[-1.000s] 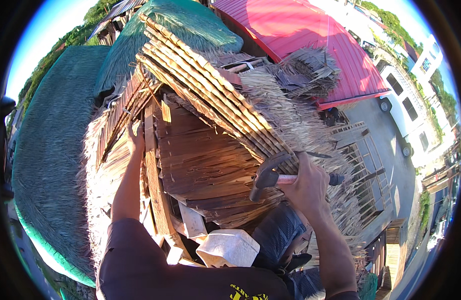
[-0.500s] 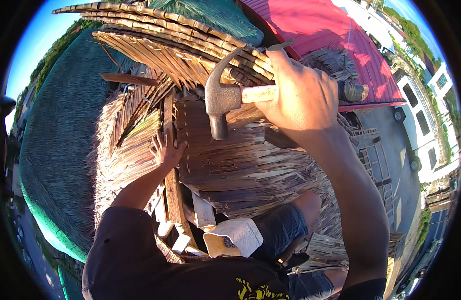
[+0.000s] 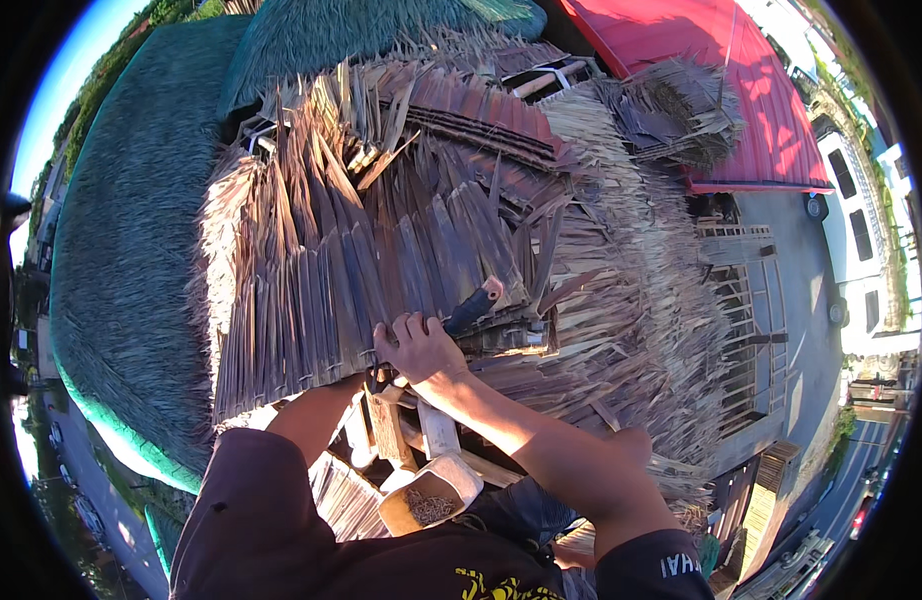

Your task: The person is installing thatch roofing material on a roof. They repeatedly pick up bundles of dried palm leaves, position them on the roof structure, and secure them with a hammer and nails. The person works methodically across the roof surface, layering the thatch to create a continuous covering.

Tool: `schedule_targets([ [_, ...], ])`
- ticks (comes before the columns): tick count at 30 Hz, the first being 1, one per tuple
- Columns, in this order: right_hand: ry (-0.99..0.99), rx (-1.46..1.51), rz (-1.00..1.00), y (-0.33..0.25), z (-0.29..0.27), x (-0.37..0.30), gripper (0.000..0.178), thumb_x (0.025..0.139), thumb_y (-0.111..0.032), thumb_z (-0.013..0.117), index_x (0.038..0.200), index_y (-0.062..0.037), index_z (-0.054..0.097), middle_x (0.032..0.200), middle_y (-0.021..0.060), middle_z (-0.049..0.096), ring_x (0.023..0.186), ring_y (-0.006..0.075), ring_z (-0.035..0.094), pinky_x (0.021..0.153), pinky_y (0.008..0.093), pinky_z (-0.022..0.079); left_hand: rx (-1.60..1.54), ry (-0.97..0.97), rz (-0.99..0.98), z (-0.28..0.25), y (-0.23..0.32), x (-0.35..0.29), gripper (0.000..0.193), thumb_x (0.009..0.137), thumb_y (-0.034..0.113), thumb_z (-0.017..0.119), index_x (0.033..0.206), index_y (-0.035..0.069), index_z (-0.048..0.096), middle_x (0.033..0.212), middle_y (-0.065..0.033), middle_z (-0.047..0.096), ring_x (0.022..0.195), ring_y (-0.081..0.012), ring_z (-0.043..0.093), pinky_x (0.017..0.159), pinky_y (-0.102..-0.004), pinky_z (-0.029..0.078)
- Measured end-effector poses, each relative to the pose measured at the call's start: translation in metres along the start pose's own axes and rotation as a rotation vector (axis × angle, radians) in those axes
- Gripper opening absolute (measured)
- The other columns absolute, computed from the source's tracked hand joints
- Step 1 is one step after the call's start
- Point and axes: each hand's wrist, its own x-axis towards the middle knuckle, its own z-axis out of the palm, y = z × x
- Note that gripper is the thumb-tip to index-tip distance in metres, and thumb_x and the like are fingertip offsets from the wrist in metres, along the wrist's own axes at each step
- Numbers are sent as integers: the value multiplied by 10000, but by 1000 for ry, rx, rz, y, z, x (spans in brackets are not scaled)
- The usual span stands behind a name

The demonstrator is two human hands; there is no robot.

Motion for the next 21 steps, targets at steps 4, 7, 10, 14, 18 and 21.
schedule_targets([
  [4, -244, 60, 68, 4, -14, 9, 859, 790, -372, 754, 1505, -64, 392, 1290, 235, 555, 1193, 355, 550, 899, 466, 471, 30, -51, 24, -17, -1, 13, 1080, 774, 687, 651, 1610, 183, 187, 1659, -193, 73, 1523, -434, 54, 1158, -668, 136],
  [7, -463, 116, 21, 33, -34, 24, 748, 869, -347, 669, 1498, -35, 414, 1322, 249, 584, 1161, 337, 593, 910, 426, 468, 61, -96, 46, -23, 4, 26, 1082, 769, 676, 661, 1609, 184, 189, 1657, -193, 81, 1523, -431, 60, 1159, -660, 143],
  [10, -488, 184, 61, 58, -48, 35, 658, 909, -318, 615, 1476, -31, 450, 1284, 223, 620, 1124, 289, 627, 912, 377, 466, 81, -108, 72, -23, 9, 43, 1083, 765, 665, 672, 1608, 184, 191, 1655, -192, 89, 1522, -428, 66, 1160, -652, 150],
  [14, -348, 261, 101, 63, -51, 28, 717, 898, -393, 614, 1488, -32, 426, 1309, 195, 617, 1149, 254, 628, 940, 361, 462, 89, -143, 104, -21, 8, 50, 1086, 758, 650, 685, 1607, 185, 193, 1653, -192, 101, 1522, -424, 74, 1160, -642, 160],
  [18, -275, 205, 121, 60, -50, 17, 775, 853, -574, 610, 1491, -160, 466, 1365, 207, 587, 1213, 306, 592, 999, 396, 443, 91, -171, 133, -26, 6, 49, 1089, 752, 635, 699, 1607, 186, 195, 1651, -191, 112, 1522, -419, 82, 1161, -632, 169],
  [21, -231, 209, 120, 62, -54, 14, 782, 817, -625, 623, 1481, -234, 489, 1435, 144, 550, 1260, 316, 548, 1019, 398, 431, 93, -189, 154, -31, 6, 44, 1092, 747, 624, 709, 1606, 187, 197, 1649, -190, 120, 1521, -416, 88, 1162, -624, 176],
])
